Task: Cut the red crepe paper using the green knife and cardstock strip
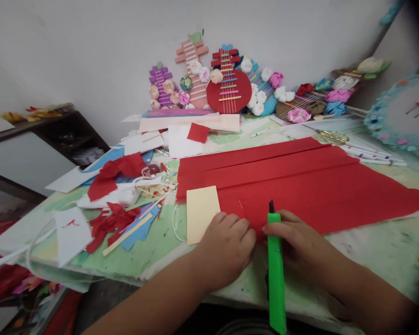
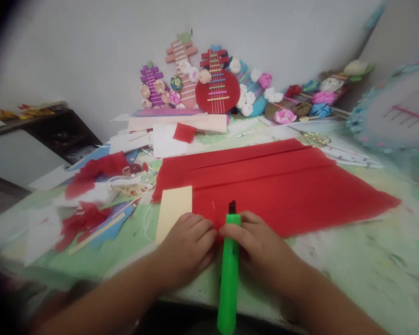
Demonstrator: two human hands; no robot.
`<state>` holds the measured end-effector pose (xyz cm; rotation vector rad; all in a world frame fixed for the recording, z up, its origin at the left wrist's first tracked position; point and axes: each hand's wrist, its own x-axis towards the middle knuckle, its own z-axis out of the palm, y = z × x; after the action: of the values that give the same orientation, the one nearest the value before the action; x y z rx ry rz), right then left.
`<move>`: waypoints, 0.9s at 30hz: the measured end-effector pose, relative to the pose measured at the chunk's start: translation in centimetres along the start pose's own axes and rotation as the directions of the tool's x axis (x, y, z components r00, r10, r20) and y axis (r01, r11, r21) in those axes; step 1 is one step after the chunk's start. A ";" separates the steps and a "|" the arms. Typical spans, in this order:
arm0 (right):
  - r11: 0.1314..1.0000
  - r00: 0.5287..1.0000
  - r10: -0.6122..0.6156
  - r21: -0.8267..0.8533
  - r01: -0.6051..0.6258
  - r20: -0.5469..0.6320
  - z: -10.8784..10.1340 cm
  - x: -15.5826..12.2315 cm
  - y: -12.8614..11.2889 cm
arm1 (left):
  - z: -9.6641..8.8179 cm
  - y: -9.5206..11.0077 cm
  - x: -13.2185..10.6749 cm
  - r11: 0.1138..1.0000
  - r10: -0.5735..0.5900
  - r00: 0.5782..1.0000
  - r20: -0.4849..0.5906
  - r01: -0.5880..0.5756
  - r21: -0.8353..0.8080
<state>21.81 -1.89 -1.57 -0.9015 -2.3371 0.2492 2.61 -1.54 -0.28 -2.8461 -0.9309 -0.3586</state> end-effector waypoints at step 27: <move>0.994 0.997 0.074 -0.086 -0.073 0.005 0.2 -0.2 -0.2 | 0.2 -0.8 -0.2 0.991 -0.015 1.000 -0.019 0.013 -0.131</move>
<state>21.72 -2.18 -1.74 -1.0316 -2.3394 0.1842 2.03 -1.02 -0.47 -2.9485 -0.9581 -0.4651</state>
